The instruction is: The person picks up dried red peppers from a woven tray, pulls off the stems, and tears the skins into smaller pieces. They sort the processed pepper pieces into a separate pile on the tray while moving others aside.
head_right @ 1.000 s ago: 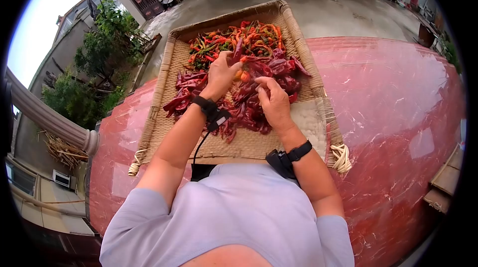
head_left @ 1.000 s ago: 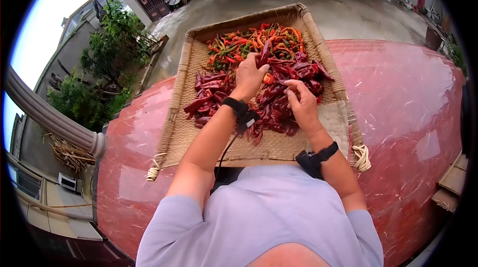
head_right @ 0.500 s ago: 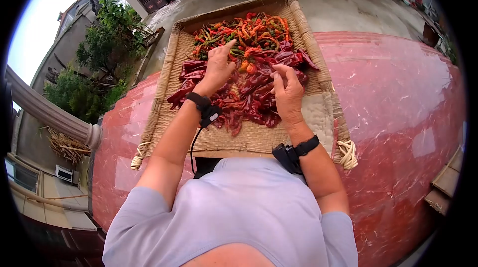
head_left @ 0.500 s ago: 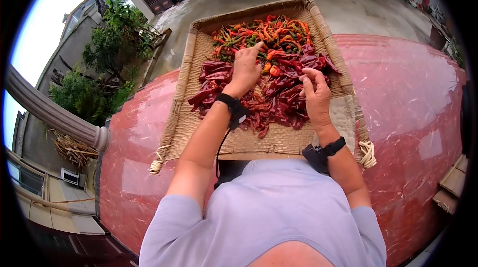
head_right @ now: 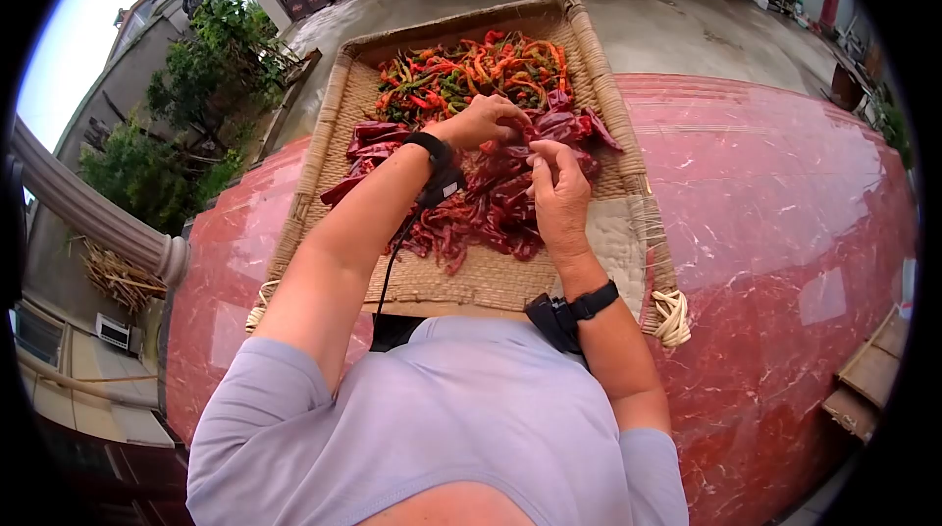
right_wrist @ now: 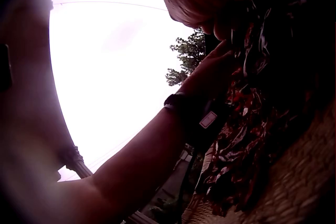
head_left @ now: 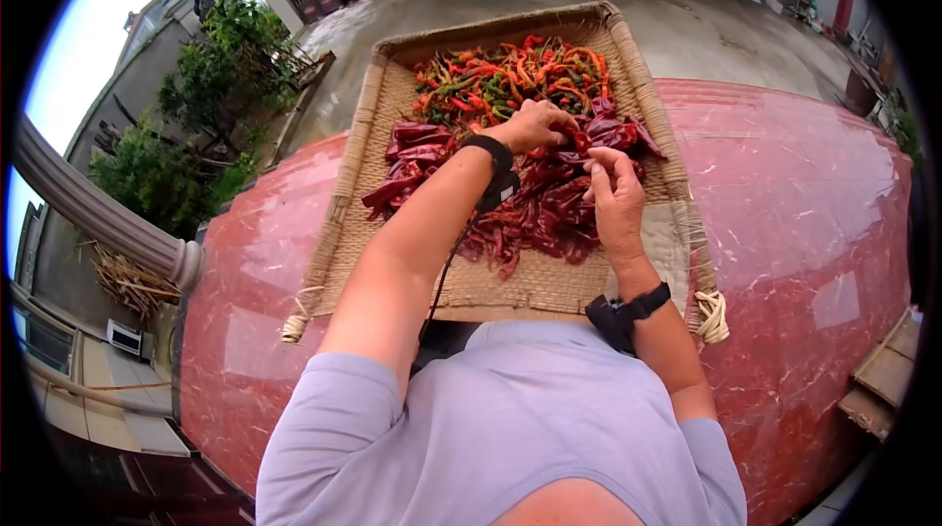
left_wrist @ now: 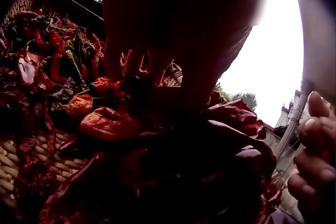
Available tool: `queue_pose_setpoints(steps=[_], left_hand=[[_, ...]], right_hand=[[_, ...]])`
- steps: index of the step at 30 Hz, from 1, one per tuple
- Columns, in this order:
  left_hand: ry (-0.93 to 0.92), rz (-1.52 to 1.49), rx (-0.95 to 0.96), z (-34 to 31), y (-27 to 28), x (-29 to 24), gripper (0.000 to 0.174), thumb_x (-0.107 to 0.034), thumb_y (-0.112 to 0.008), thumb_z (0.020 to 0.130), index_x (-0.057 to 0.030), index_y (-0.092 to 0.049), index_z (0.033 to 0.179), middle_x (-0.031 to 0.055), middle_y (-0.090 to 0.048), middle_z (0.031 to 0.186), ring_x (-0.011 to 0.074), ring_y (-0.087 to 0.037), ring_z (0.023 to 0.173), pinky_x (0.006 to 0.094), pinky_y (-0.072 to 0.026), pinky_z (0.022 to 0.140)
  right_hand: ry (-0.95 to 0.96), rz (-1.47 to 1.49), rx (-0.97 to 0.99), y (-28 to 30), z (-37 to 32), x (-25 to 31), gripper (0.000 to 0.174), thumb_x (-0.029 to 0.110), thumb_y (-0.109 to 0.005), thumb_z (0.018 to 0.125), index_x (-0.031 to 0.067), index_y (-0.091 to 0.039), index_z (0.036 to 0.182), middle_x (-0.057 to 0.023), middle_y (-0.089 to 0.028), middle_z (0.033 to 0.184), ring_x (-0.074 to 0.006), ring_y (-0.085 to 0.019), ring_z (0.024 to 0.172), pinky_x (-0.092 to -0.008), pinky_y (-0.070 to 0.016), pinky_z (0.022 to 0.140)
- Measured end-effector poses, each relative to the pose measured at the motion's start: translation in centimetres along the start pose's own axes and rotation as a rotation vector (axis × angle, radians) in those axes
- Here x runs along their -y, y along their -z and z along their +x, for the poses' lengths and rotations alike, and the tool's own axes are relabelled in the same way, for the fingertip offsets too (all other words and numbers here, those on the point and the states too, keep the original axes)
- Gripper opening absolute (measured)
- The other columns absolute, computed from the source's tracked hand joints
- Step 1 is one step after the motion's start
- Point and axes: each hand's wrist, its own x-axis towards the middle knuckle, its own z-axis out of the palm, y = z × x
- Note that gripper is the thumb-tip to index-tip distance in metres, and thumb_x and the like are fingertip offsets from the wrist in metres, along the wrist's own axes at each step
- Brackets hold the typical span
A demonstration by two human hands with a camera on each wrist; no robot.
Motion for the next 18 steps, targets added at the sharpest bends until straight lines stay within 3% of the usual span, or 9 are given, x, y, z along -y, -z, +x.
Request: queue_pose_setpoints(steps=[2, 5, 10, 12, 15, 18], left_hand=[[-0.047, 0.069, -0.056, -0.5, -0.6, -0.7, 0.033, -0.009, -0.07, 0.079, -0.0108, -0.071, 0.112, 0.0156, -0.063, 0.114, 0.0333, -0.056, 0.109, 0.0435, -0.0466, 0.097], [-0.01, -0.107, -0.093, 0.0, -1.3, -0.7, 0.03, -0.009, -0.071, 0.078, -0.0073, -0.07, 0.108, 0.0159, -0.063, 0.111, 0.0359, -0.055, 0.11, 0.0435, -0.0456, 0.097], [-0.084, 0.21, -0.444, -2.2, -0.1, -4.1, 0.017, -0.007, -0.066, 0.084, -0.0067, -0.067, 0.101, 0.0137, -0.062, 0.099, 0.0335, -0.055, 0.097, 0.0406, -0.046, 0.088], [-0.107, 0.261, -0.453, -3.9, 1.1, -6.1, 0.017, -0.007, -0.066, 0.084, -0.007, -0.066, 0.1, 0.0128, -0.061, 0.097, 0.0334, -0.054, 0.096, 0.0414, -0.046, 0.087], [-0.18, 0.337, -0.462, -5.9, 1.4, -7.9, 0.016, -0.007, -0.069, 0.082, -0.0066, -0.063, 0.098, 0.011, -0.059, 0.093, 0.0319, -0.053, 0.094, 0.041, -0.0458, 0.084], [-0.24, 0.269, -0.473, -7.8, 1.2, -9.8, 0.019, -0.005, -0.072, 0.08, -0.0062, -0.062, 0.096, 0.0104, -0.056, 0.091, 0.031, -0.052, 0.092, 0.0397, -0.0451, 0.082]], right_hand=[[-0.011, 0.002, -0.005, 0.0, -0.1, 0.0, 0.019, 0.008, -0.052, 0.101, 0.0047, -0.061, 0.118, -0.0006, -0.063, 0.099, -0.004, -0.053, 0.067, -0.0203, -0.0469, 0.061], [-0.005, -0.005, -0.032, 0.0, 0.0, 0.0, 0.019, 0.008, -0.053, 0.1, 0.0041, -0.061, 0.117, -0.0013, -0.064, 0.098, -0.0048, -0.054, 0.067, -0.021, -0.0479, 0.062], [0.039, -0.011, -0.103, 0.0, 0.2, 0.0, 0.024, 0.004, -0.057, 0.096, 0.0033, -0.06, 0.12, -0.0056, -0.063, 0.104, -0.0072, -0.057, 0.069, -0.0239, -0.0515, 0.064], [0.071, 0.0, -0.138, -0.1, 0.3, -0.5, 0.038, 0.004, -0.063, 0.093, 0.0042, -0.053, 0.13, -0.0085, -0.059, 0.113, -0.0079, -0.058, 0.073, -0.0238, -0.0525, 0.067], [0.14, -0.008, -0.143, -0.5, 0.2, 1.3, 0.047, 0.007, -0.068, 0.092, 0.0059, -0.049, 0.135, -0.0093, -0.058, 0.116, -0.0085, -0.058, 0.075, -0.0239, -0.0527, 0.071], [0.075, 0.031, 0.022, -0.5, 0.1, 0.9, 0.039, 0.012, -0.071, 0.092, 0.0061, -0.057, 0.128, -0.0062, -0.064, 0.111, -0.0074, -0.06, 0.081, -0.0239, -0.0526, 0.074]])
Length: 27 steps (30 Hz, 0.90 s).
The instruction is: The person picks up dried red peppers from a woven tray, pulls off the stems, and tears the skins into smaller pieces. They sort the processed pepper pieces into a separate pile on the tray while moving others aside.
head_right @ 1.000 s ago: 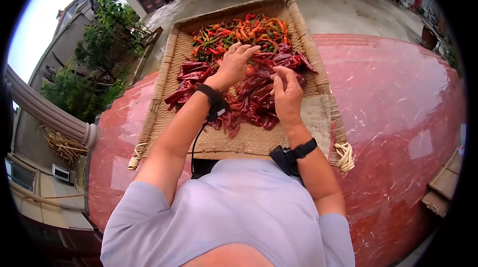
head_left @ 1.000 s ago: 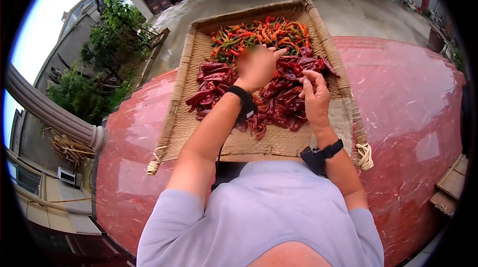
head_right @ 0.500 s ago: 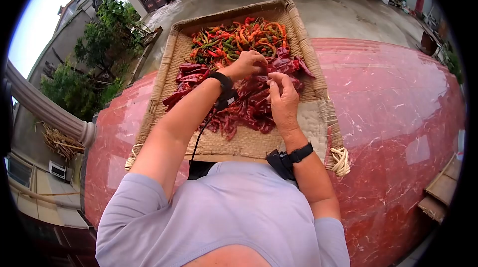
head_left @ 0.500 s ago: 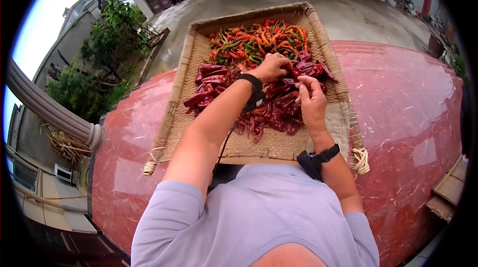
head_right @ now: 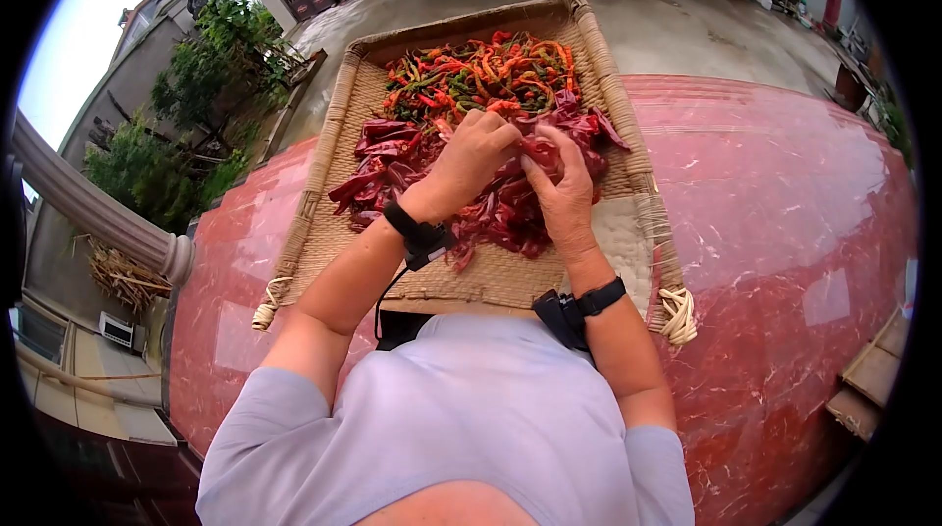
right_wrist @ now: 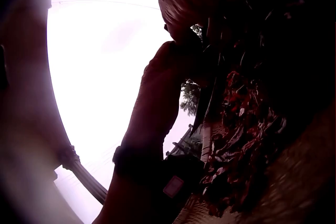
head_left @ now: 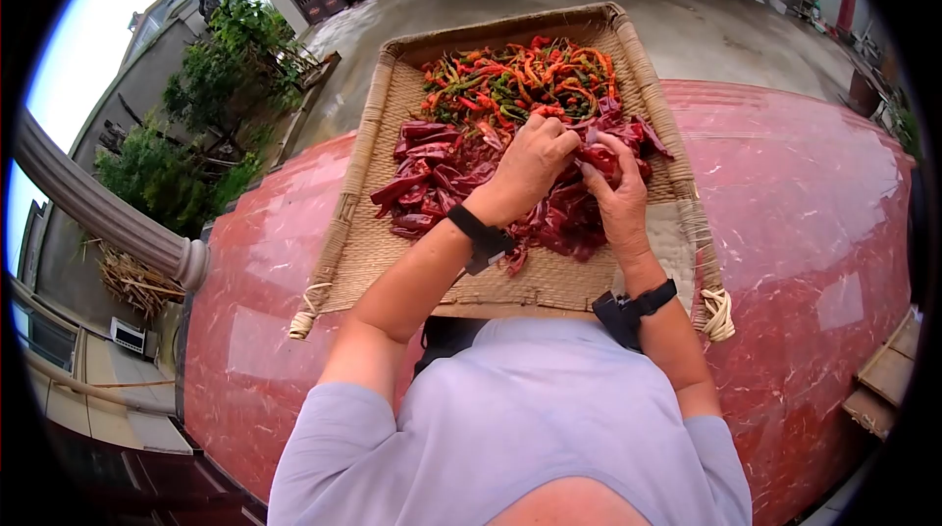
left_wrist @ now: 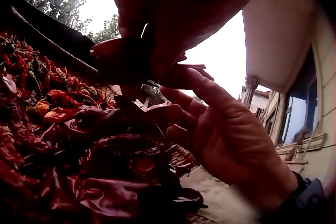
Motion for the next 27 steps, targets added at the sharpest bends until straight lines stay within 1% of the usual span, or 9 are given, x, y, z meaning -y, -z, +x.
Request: queue_pose_setpoints(steps=[2, 7, 8, 11, 12, 15, 16, 20, 27], left_hand=[[0.04, -0.048, -0.021, -0.9, 0.3, -0.7, 0.018, -0.005, -0.072, 0.081, -0.0061, -0.062, 0.096, 0.0103, -0.056, 0.091, 0.0311, -0.052, 0.092, 0.0402, -0.0448, 0.082], [0.338, -0.183, -0.07, -2.8, 1.8, -0.5, 0.016, -0.002, -0.066, 0.085, -0.0032, -0.062, 0.1, 0.0141, -0.058, 0.093, 0.0339, -0.051, 0.093, 0.0402, -0.0446, 0.084], [0.433, -0.212, -0.14, -3.2, 2.0, -0.1, 0.013, -0.004, -0.064, 0.091, -0.0023, -0.063, 0.104, 0.0109, -0.062, 0.094, 0.0259, -0.057, 0.091, 0.0351, -0.0458, 0.081], [0.809, -0.868, -0.104, -3.4, 3.7, -0.5, 0.014, -0.009, -0.062, 0.096, -0.002, -0.063, 0.108, 0.0048, -0.066, 0.096, 0.0145, -0.06, 0.09, 0.0291, -0.0466, 0.079], [0.811, -0.865, -0.058, -3.7, 3.6, 0.1, 0.014, -0.014, -0.06, 0.1, -0.0044, -0.063, 0.11, 0.0011, -0.068, 0.104, 0.006, -0.061, 0.089, 0.0256, -0.0489, 0.08], [0.833, -1.161, -0.128, -4.3, 2.6, -0.5, 0.018, -0.015, -0.061, 0.099, -0.0045, -0.063, 0.114, 0.0006, -0.068, 0.105, 0.0066, -0.061, 0.091, 0.0257, -0.0495, 0.082], [0.86, -1.195, -0.108, -4.3, 2.5, -0.8, 0.019, -0.015, -0.061, 0.099, -0.0046, -0.062, 0.115, 0.0006, -0.068, 0.106, 0.007, -0.061, 0.092, 0.0257, -0.0496, 0.082], [0.961, -1.292, -0.05, -5.2, 1.9, -1.9, 0.023, -0.018, -0.062, 0.099, -0.0051, -0.061, 0.119, 0.001, -0.067, 0.109, 0.0087, -0.062, 0.094, 0.0262, -0.0503, 0.083], [1.054, -1.412, -0.064, -6.7, 1.9, -2.2, 0.03, -0.019, -0.061, 0.1, -0.007, -0.056, 0.126, 0.0009, -0.067, 0.112, 0.0112, -0.065, 0.096, 0.0294, -0.0545, 0.082]], right_hand=[[-0.063, 0.016, 0.038, 0.1, -0.2, 0.0, 0.03, 0.015, -0.071, 0.093, 0.0044, -0.062, 0.12, -0.0033, -0.067, 0.107, -0.0065, -0.061, 0.083, -0.0235, -0.0523, 0.073], [-0.107, 0.021, 0.036, 0.3, -0.2, -1.5, 0.034, 0.017, -0.068, 0.094, 0.0042, -0.059, 0.125, -0.0041, -0.065, 0.103, -0.007, -0.059, 0.076, -0.0238, -0.0513, 0.07], [-0.117, 0.048, 0.014, 0.2, -0.1, -1.5, 0.035, 0.017, -0.068, 0.094, 0.0042, -0.058, 0.126, -0.0045, -0.064, 0.104, -0.0071, -0.058, 0.074, -0.0238, -0.0508, 0.069], [-0.006, -0.137, 0.023, 0.1, 0.0, -0.9, 0.04, 0.015, -0.067, 0.093, 0.0045, -0.056, 0.13, -0.0066, -0.061, 0.11, -0.0075, -0.055, 0.07, -0.0234, -0.0495, 0.068], [-0.017, -0.127, 0.07, 0.1, 0.0, -0.8, 0.044, 0.014, -0.069, 0.091, 0.0057, -0.056, 0.133, -0.0081, -0.058, 0.119, -0.0076, -0.053, 0.069, -0.0234, -0.0488, 0.068], [-0.06, -0.14, 0.155, -0.2, -0.4, 0.2, 0.048, 0.014, -0.071, 0.09, 0.0078, -0.055, 0.135, -0.0068, -0.061, 0.108, -0.0074, -0.051, 0.066, -0.0231, -0.0486, 0.069], [-0.118, -0.15, 0.215, 0.0, -0.4, 0.0, 0.04, 0.012, -0.069, 0.092, 0.0078, -0.059, 0.13, -0.0051, -0.064, 0.1, -0.0067, -0.053, 0.068, -0.0232, -0.0496, 0.067], [0.009, -0.063, 0.171, -0.3, -0.6, -0.4, 0.019, 0.008, -0.062, 0.097, 0.0048, -0.065, 0.115, -0.0021, -0.067, 0.102, -0.0059, -0.059, 0.075, -0.0233, -0.0518, 0.062], [-0.088, -0.01, 0.06, 0.0, -0.3, -0.7, 0.019, 0.014, -0.061, 0.099, 0.0061, -0.064, 0.117, 0.0001, -0.066, 0.097, -0.0046, -0.058, 0.075, -0.0221, -0.0516, 0.063]])
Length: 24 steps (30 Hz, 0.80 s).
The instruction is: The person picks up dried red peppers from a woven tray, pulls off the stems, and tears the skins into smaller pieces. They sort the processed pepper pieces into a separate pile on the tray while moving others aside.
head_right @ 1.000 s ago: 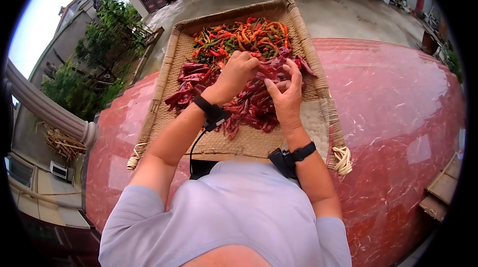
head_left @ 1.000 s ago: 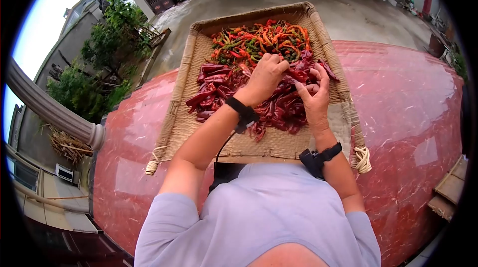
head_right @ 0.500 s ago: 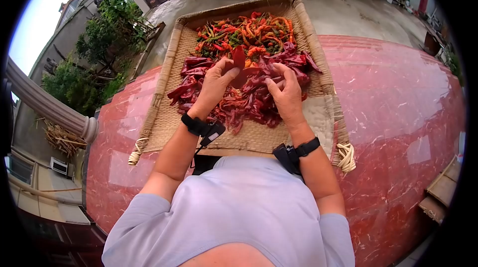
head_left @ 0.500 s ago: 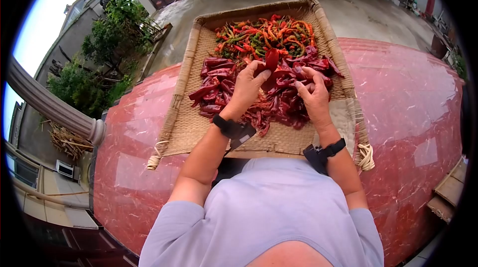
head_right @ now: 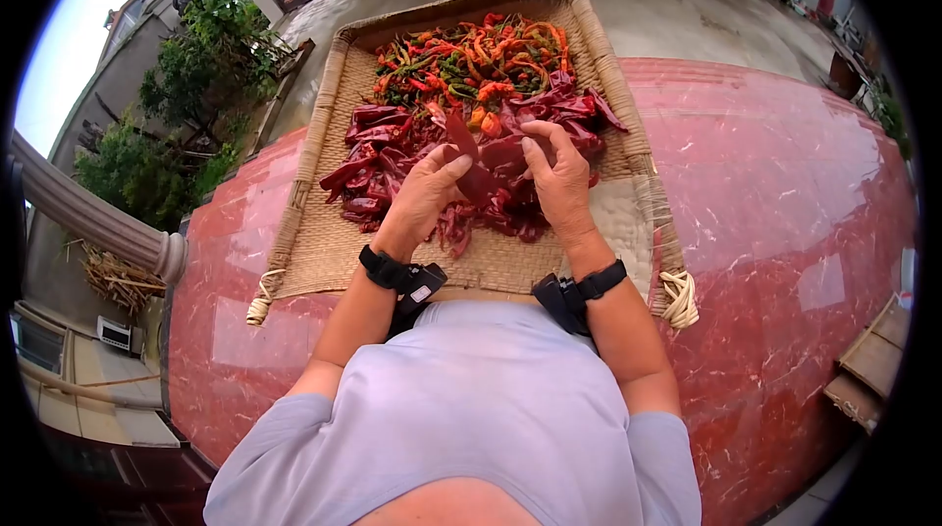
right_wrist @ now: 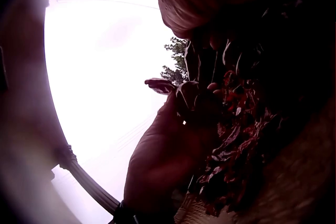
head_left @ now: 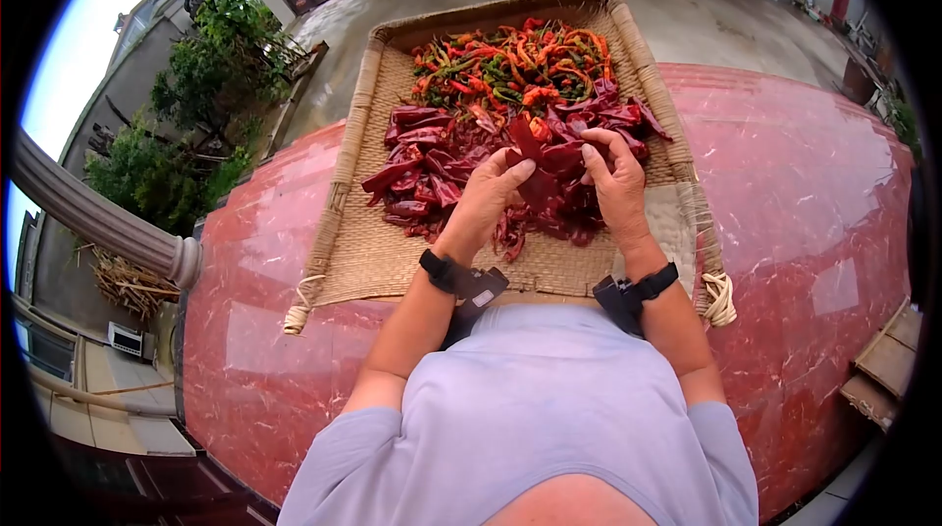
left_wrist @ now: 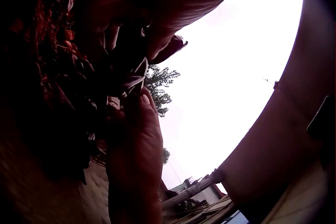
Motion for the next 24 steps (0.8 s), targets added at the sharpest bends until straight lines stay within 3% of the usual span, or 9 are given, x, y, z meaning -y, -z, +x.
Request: queue_pose_setpoints(steps=[4, 7, 12, 14, 19, 22, 24], left_hand=[[-0.021, -0.119, 0.03, -0.5, -1.0, 0.4, 0.029, -0.019, -0.063, 0.099, -0.0081, -0.058, 0.125, -0.0001, -0.067, 0.112, 0.0096, -0.064, 0.095, 0.0277, -0.0541, 0.079], [0.008, -0.046, 0.013, -0.5, -0.6, 0.7, 0.026, -0.018, -0.064, 0.098, -0.009, -0.06, 0.122, -0.0011, -0.067, 0.11, 0.0081, -0.064, 0.093, 0.0252, -0.0525, 0.074], [-0.052, -0.107, -0.106, -1.1, 0.0, 0.0, 0.021, -0.014, -0.063, 0.098, -0.0063, -0.062, 0.117, 0.0007, -0.069, 0.105, 0.007, -0.066, 0.084, 0.0209, -0.0538, 0.069], [-0.081, -0.197, -0.15, -1.0, 0.0, 0.1, 0.019, -0.014, -0.062, 0.098, -0.0073, -0.062, 0.116, 0.0003, -0.069, 0.105, 0.0072, -0.065, 0.083, 0.0202, -0.0535, 0.069], [-0.047, -0.407, -0.098, -0.7, -0.2, 1.2, 0.01, -0.014, -0.063, 0.098, -0.0116, -0.064, 0.108, -0.0004, -0.069, 0.103, 0.0113, -0.066, 0.09, 0.0284, -0.0558, 0.073], [-0.004, -0.532, -0.102, -0.6, 0.3, 1.3, 0.006, -0.015, -0.065, 0.097, -0.0127, -0.065, 0.103, -0.001, -0.069, 0.101, 0.0118, -0.065, 0.089, 0.0294, -0.0569, 0.07], [-0.024, -0.514, -0.155, -0.4, 1.5, 0.3, 0.005, -0.016, -0.066, 0.097, -0.0135, -0.066, 0.102, -0.0017, -0.068, 0.099, 0.0118, -0.065, 0.087, 0.0295, -0.0572, 0.068]], right_hand=[[-0.042, 0.051, 0.076, -0.2, -0.2, 0.6, 0.021, 0.015, -0.061, 0.099, 0.0062, -0.063, 0.118, 0.0006, -0.064, 0.094, -0.0042, -0.057, 0.075, -0.0217, -0.0514, 0.062], [-0.056, 0.009, 0.103, 0.0, -0.2, 0.1, 0.026, 0.018, -0.062, 0.099, 0.0063, -0.06, 0.122, 0.0003, -0.063, 0.09, -0.0044, -0.057, 0.075, -0.0218, -0.0513, 0.062], [-0.011, -0.001, 0.02, -0.4, 0.0, -0.1, 0.035, 0.025, -0.064, 0.098, 0.0057, -0.055, 0.126, -0.0006, -0.062, 0.086, -0.0055, -0.057, 0.075, -0.0228, -0.0508, 0.062], [-0.046, 0.002, 0.101, -0.4, -0.2, 0.4, 0.033, 0.024, -0.067, 0.096, 0.0058, -0.056, 0.123, -0.0012, -0.063, 0.088, -0.0064, -0.058, 0.076, -0.0232, -0.051, 0.063], [-0.079, 0.03, 0.334, -0.7, -0.8, 0.4, 0.024, 0.012, -0.074, 0.089, 0.0049, -0.062, 0.109, -0.001, -0.067, 0.093, -0.006, -0.061, 0.078, -0.0218, -0.0502, 0.065], [-0.067, 0.09, 0.32, -0.7, -0.7, 0.6, 0.02, 0.01, -0.072, 0.09, 0.0044, -0.064, 0.107, -0.0005, -0.067, 0.093, -0.0049, -0.06, 0.075, -0.0222, -0.0498, 0.063], [0.011, -0.003, 0.192, -0.6, -0.8, 0.8, 0.017, 0.01, -0.067, 0.094, 0.005, -0.064, 0.109, -0.0002, -0.066, 0.09, -0.005, -0.059, 0.071, -0.0221, -0.0494, 0.062]])
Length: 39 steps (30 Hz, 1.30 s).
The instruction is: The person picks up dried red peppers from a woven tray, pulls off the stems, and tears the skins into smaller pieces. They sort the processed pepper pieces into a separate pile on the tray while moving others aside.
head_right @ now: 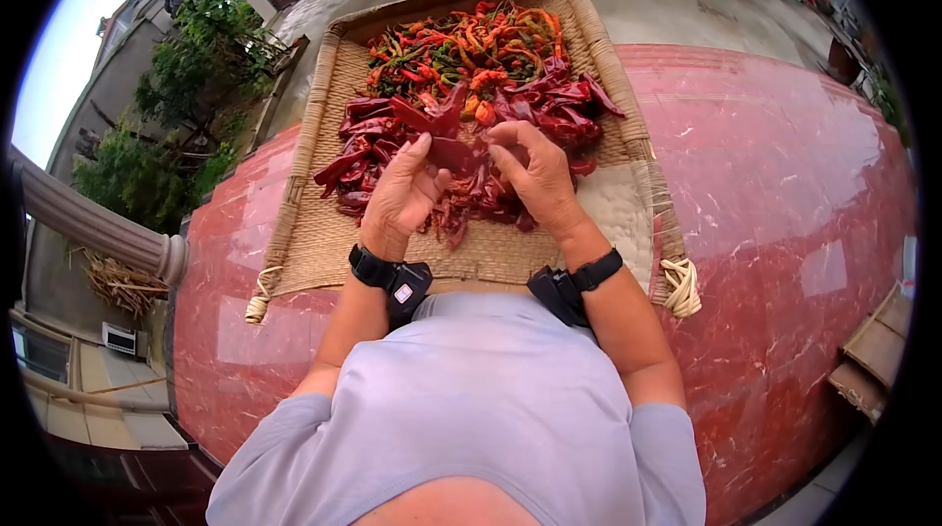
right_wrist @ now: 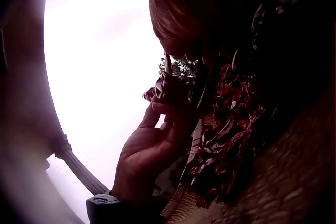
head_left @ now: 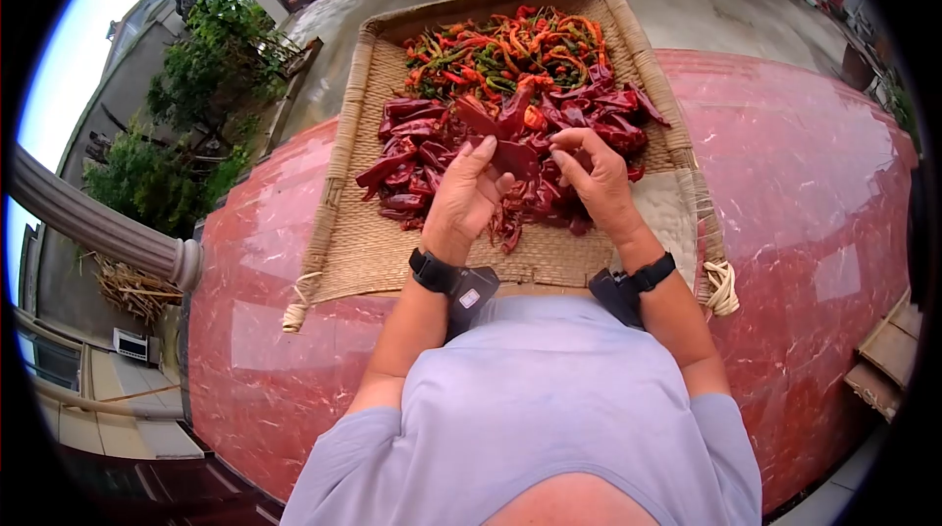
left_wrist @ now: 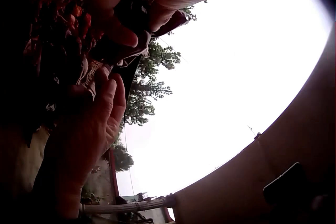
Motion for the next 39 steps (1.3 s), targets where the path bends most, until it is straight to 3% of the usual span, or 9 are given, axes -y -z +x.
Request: queue_pose_setpoints(steps=[6, 8, 12, 15, 17, 22, 29, 33, 39], left_hand=[[-0.376, 0.32, -0.304, 1.8, 2.7, -6.8, 0.017, -0.019, -0.073, 0.092, -0.0163, -0.061, 0.103, -0.0071, -0.066, 0.092, 0.0097, -0.061, 0.079, 0.0253, -0.0477, 0.062], [-0.408, 0.596, -0.561, 3.1, 5.1, -8.1, 0.059, -0.018, -0.075, 0.086, -0.0084, -0.049, 0.138, 0.0073, -0.053, 0.129, 0.0202, -0.053, 0.115, 0.034, -0.0488, 0.084], [-0.666, 0.982, -0.692, 2.6, 3.7, -7.1, 0.067, -0.006, -0.076, 0.082, -0.0013, -0.045, 0.14, 0.0146, -0.051, 0.134, 0.0234, -0.052, 0.121, 0.034, -0.045, 0.101], [-0.462, 1.084, -0.203, 0.7, -0.5, -3.5, 0.04, -0.009, -0.071, 0.086, -0.0001, -0.061, 0.124, 0.0137, -0.062, 0.123, 0.0232, -0.058, 0.116, 0.0342, -0.0458, 0.101], [-0.695, 1.631, -0.012, 0.6, -2.1, -0.5, 0.034, -0.007, -0.069, 0.082, -0.0012, -0.068, 0.116, 0.0152, -0.065, 0.119, 0.0281, -0.059, 0.114, 0.0385, -0.046, 0.099], [-0.753, 1.625, 0.272, 3.4, -4.0, 4.1, 0.044, -0.006, -0.068, 0.083, -0.0109, -0.063, 0.126, 0.013, -0.063, 0.115, 0.0329, -0.053, 0.106, 0.0408, -0.0453, 0.094], [-0.855, 1.656, 0.061, 3.6, -4.1, 4.0, 0.021, -0.008, -0.064, 0.091, -0.0042, -0.068, 0.111, 0.0115, -0.065, 0.098, 0.0265, -0.061, 0.093, 0.0379, -0.0499, 0.081], [-0.698, 1.33, 0.012, 3.1, -3.1, 3.4, 0.018, -0.01, -0.06, 0.097, 0.0002, -0.066, 0.111, 0.0057, -0.064, 0.094, 0.0116, -0.062, 0.076, 0.0269, -0.0499, 0.067], [-0.438, 0.941, -0.109, 3.1, -2.3, 2.7, 0.027, -0.013, -0.053, 0.103, -0.0023, -0.058, 0.127, 0.0041, -0.063, 0.091, 0.0092, -0.063, 0.073, 0.0224, -0.0523, 0.064]], right_hand=[[0.072, 0.002, -0.367, 1.3, 0.6, -0.7, 0.015, 0.011, -0.056, 0.1, 0.0046, -0.062, 0.111, -0.0016, -0.066, 0.091, -0.005, -0.056, 0.067, -0.0216, -0.0484, 0.061], [0.088, 0.028, -0.382, 1.4, 0.6, -0.9, 0.015, 0.01, -0.055, 0.1, 0.0048, -0.062, 0.112, -0.0017, -0.066, 0.093, -0.0048, -0.056, 0.067, -0.0213, -0.0481, 0.061], [0.098, 0.042, -0.402, 1.3, 0.7, -1.0, 0.015, 0.009, -0.054, 0.1, 0.0049, -0.061, 0.113, -0.0021, -0.066, 0.094, -0.004, -0.056, 0.067, -0.0206, -0.0478, 0.061], [0.103, 0.058, -0.42, 1.3, 0.7, -0.9, 0.016, 0.01, -0.053, 0.101, 0.0043, -0.06, 0.114, -0.0026, -0.065, 0.096, -0.0039, -0.055, 0.066, -0.0202, -0.0479, 0.061], [0.132, 0.09, -0.437, 1.4, 0.8, -1.3, 0.016, 0.01, -0.053, 0.101, 0.0037, -0.059, 0.115, -0.0029, -0.065, 0.097, -0.004, -0.055, 0.066, -0.0201, -0.0481, 0.061], [0.129, 0.097, -0.48, 1.6, 0.7, -0.7, 0.018, 0.012, -0.053, 0.102, 0.0028, -0.057, 0.117, -0.0044, -0.064, 0.099, -0.0045, -0.055, 0.066, -0.0199, -0.0482, 0.061], [0.144, 0.12, -0.47, 1.8, 0.8, -1.1, 0.018, 0.012, -0.052, 0.102, 0.0029, -0.057, 0.117, -0.0042, -0.064, 0.099, -0.0046, -0.055, 0.066, -0.0198, -0.0483, 0.061], [0.142, 0.106, -0.457, 1.8, 0.8, -1.2, 0.017, 0.011, -0.052, 0.102, 0.0031, -0.058, 0.116, -0.0037, -0.064, 0.1, -0.0043, -0.055, 0.065, -0.0199, -0.0483, 0.06], [0.096, 0.097, -0.443, 1.8, 0.8, -1.4, 0.019, 0.014, -0.055, 0.101, 0.0035, -0.059, 0.116, -0.0039, -0.065, 0.099, -0.0047, -0.056, 0.066, -0.0216, -0.049, 0.062]])
